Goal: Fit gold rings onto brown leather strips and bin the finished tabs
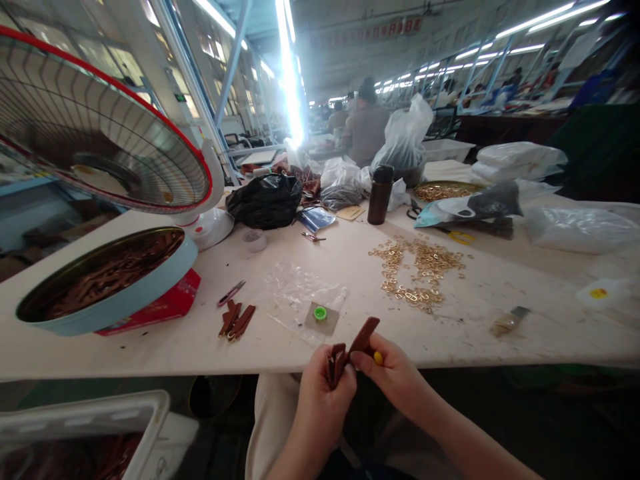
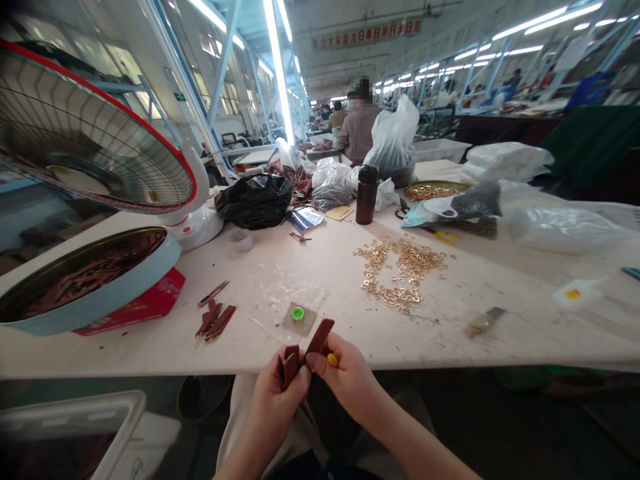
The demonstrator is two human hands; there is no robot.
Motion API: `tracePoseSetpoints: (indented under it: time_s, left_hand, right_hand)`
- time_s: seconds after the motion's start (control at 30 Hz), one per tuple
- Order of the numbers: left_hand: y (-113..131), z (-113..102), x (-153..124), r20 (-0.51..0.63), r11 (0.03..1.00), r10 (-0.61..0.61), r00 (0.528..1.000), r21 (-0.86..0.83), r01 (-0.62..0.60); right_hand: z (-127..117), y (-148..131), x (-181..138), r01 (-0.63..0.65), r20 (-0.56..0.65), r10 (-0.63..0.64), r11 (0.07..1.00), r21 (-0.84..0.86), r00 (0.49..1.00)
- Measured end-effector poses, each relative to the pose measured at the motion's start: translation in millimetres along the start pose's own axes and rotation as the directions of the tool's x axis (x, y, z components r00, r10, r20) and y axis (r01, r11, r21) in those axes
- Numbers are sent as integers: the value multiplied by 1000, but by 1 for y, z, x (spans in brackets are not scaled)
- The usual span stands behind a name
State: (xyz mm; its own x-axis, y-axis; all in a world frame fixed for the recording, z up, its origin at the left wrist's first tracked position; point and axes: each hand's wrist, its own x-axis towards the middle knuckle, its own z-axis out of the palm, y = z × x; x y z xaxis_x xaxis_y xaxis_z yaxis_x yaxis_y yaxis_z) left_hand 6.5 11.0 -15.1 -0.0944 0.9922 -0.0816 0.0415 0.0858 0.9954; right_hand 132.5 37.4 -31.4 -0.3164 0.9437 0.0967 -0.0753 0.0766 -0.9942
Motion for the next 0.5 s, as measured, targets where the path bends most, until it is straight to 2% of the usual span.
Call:
tracePoseSetpoints:
  time_s: [0.1,0.2,0.27,0.4,0.5]
  left_hand:
    - [-2,1,-1,24,998,-51,998,-28,52]
    - [-6,2,-4,66,989,-127,990,-61,131]
    - [-7,2,-6,66,990,-120,991,-64,124]
    - [-1,2,-13,43,984,-156,987,-78,159]
    - [3,1,-18,41,973,-208,977,-91,211]
  right_hand:
    - [3,-3,-3,44,-75,-46,998,-34,996]
    - [8,-6,-7,60,-92,-62,998,-29,994]
    - [12,-9,-9,33,-94,-32,999,7,995]
    - [16,-12,-12,-81,-68,95,978,194,993]
    - [18,-10,-14,-14,-65,21,995,95,998]
